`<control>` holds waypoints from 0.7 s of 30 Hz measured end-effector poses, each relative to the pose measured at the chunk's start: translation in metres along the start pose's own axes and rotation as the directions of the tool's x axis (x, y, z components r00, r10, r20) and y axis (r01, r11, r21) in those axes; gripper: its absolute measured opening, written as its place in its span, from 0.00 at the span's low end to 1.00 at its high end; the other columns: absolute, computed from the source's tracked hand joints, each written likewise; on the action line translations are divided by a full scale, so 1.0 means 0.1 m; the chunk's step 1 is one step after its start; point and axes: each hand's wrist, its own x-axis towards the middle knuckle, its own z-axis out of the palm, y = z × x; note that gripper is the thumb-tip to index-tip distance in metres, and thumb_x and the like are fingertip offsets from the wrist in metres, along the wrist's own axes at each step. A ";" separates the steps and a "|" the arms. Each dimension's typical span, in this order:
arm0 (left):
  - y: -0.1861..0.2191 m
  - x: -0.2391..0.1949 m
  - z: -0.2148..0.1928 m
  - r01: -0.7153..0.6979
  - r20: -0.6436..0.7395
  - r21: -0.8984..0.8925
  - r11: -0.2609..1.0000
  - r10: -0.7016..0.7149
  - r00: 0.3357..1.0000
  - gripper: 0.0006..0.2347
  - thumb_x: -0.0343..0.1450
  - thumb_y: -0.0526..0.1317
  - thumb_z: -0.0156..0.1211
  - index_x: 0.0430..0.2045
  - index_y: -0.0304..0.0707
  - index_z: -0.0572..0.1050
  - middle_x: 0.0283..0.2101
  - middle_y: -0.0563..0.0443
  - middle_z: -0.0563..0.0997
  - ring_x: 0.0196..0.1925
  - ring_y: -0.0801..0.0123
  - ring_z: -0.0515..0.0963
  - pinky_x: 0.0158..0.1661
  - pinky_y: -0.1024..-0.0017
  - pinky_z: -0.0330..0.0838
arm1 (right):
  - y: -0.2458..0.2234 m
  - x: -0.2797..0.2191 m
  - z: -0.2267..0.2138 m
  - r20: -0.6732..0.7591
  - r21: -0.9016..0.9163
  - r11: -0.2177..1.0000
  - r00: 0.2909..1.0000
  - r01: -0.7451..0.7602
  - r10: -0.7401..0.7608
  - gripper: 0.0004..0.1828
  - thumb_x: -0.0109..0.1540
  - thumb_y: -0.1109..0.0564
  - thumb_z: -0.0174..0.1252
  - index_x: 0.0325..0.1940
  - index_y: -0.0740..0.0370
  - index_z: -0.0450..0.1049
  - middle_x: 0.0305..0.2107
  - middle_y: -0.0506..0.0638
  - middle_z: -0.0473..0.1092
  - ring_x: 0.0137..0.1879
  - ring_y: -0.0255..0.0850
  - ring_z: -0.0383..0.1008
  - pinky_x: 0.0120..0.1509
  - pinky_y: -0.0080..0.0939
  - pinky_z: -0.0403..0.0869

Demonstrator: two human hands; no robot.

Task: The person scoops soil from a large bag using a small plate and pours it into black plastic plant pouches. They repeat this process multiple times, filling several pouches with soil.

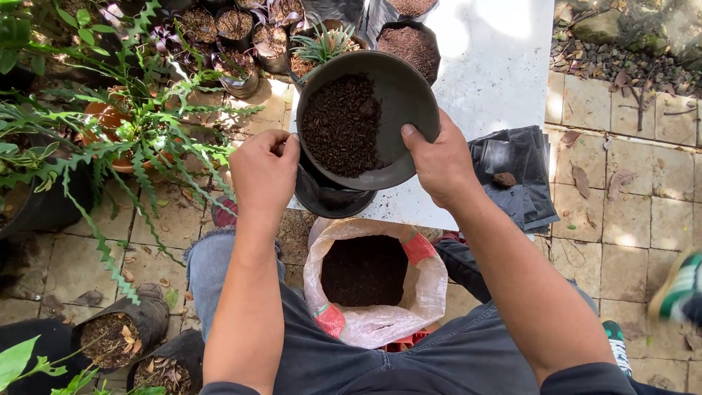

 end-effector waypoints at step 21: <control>0.01 0.07 -0.02 -0.017 0.127 -0.230 0.973 0.047 0.991 0.08 0.73 0.34 0.55 0.33 0.34 0.83 0.25 0.43 0.80 0.31 0.60 0.80 0.37 0.63 0.73 | -0.27 -0.09 0.04 0.048 -0.307 0.931 0.980 0.199 -0.194 0.16 0.71 0.59 0.46 0.63 0.63 0.69 0.43 0.63 0.72 0.50 0.62 0.76 0.61 0.64 0.72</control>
